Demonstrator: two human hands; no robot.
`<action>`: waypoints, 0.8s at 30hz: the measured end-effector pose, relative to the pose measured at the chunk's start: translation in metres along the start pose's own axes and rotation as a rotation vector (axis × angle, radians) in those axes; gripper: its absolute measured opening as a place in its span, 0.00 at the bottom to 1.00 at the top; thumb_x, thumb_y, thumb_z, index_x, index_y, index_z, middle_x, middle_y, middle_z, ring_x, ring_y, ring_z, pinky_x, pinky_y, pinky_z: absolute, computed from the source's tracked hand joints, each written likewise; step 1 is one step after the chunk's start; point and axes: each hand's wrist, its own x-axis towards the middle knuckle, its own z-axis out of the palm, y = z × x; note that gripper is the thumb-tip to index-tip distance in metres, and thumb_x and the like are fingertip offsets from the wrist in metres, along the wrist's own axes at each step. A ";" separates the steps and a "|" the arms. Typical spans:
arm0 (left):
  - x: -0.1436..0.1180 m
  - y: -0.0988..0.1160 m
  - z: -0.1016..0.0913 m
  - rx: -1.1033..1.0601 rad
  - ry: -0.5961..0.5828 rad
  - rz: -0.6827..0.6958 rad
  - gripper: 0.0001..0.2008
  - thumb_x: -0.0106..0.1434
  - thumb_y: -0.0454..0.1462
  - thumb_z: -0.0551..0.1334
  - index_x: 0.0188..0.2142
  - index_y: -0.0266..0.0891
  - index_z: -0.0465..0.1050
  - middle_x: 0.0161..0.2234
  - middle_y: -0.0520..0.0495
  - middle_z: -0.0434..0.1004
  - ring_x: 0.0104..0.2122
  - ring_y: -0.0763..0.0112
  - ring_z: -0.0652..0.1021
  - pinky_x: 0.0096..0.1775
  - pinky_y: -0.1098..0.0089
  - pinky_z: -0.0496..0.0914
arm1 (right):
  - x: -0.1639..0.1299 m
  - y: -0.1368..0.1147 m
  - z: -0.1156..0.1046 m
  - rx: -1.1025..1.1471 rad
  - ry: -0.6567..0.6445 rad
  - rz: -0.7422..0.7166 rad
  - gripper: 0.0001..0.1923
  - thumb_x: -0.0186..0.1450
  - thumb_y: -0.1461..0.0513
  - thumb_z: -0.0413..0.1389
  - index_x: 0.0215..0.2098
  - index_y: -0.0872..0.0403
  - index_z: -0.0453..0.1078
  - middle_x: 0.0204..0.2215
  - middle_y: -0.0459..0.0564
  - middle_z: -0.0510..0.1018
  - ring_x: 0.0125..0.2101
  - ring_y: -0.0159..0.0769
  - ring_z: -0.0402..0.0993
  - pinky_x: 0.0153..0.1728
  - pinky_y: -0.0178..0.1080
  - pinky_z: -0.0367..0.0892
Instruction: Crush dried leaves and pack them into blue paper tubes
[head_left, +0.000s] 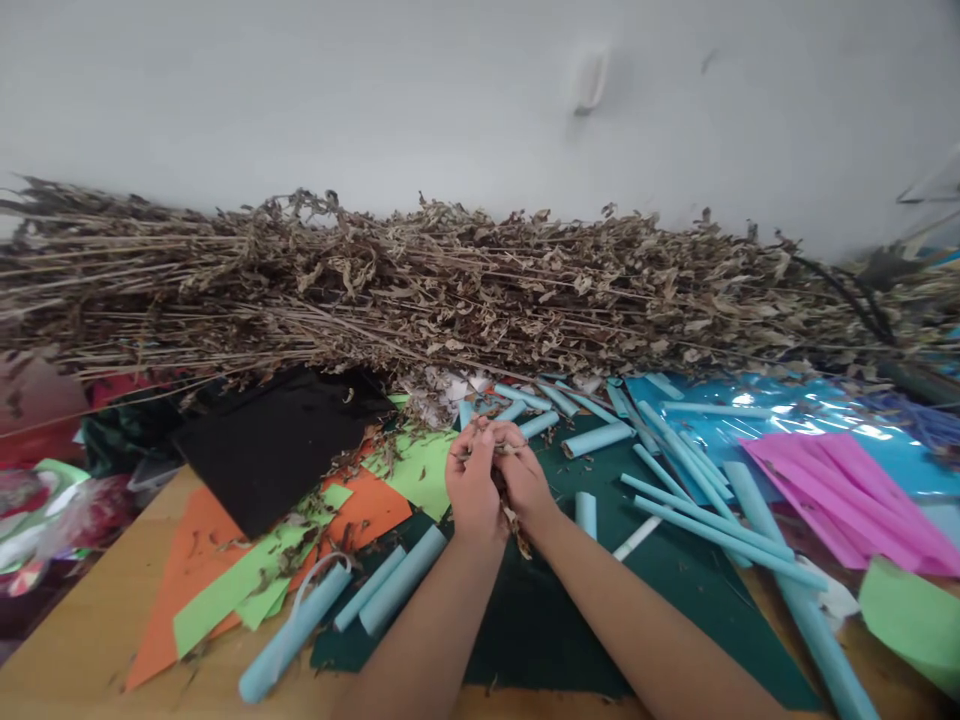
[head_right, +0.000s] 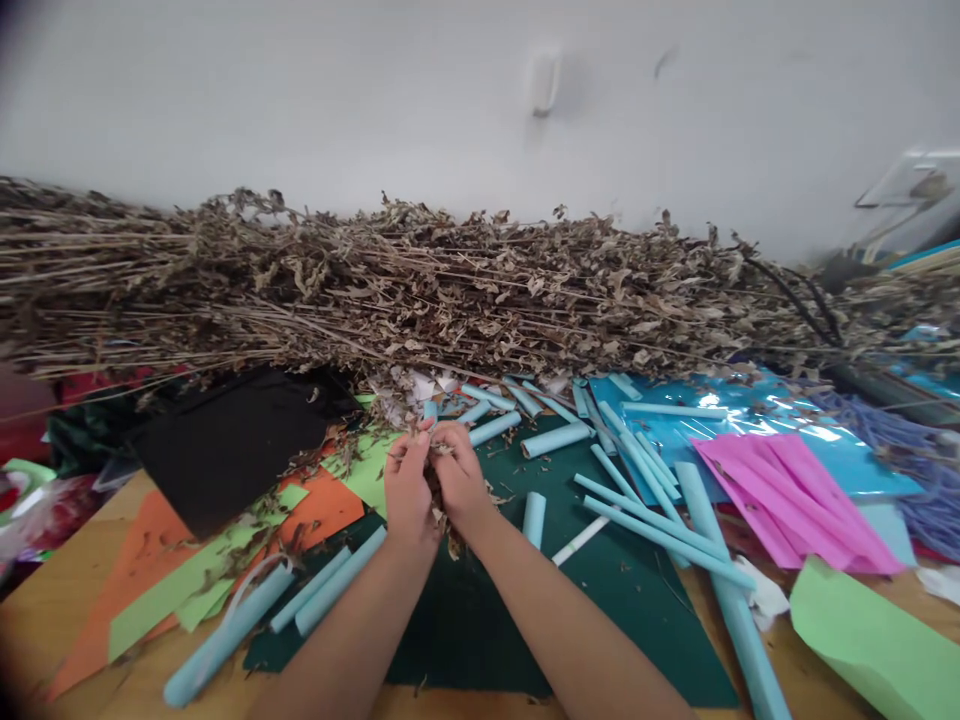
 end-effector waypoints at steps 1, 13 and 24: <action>0.001 0.001 -0.003 -0.010 0.012 0.036 0.10 0.46 0.37 0.59 0.20 0.37 0.57 0.28 0.52 0.70 0.31 0.75 0.73 0.34 0.74 0.67 | -0.001 0.000 0.003 -0.012 -0.024 -0.013 0.04 0.51 0.60 0.48 0.22 0.53 0.59 0.38 0.49 0.69 0.43 0.37 0.62 0.45 0.40 0.58; 0.004 -0.003 -0.017 0.261 -0.153 0.225 0.10 0.54 0.35 0.56 0.38 0.41 0.66 0.41 0.49 0.69 0.42 0.71 0.70 0.45 0.71 0.63 | -0.027 0.001 0.009 -0.051 -0.026 -0.180 0.29 0.57 0.48 0.41 0.52 0.53 0.44 0.54 0.59 0.53 0.51 0.41 0.56 0.46 0.43 0.59; -0.021 -0.029 -0.012 0.303 -0.380 0.390 0.19 0.51 0.44 0.59 0.42 0.40 0.65 0.45 0.43 0.65 0.47 0.63 0.65 0.50 0.64 0.58 | 0.001 -0.013 -0.011 0.133 0.213 -0.038 0.15 0.59 0.53 0.45 0.35 0.53 0.65 0.40 0.52 0.71 0.40 0.36 0.67 0.42 0.42 0.62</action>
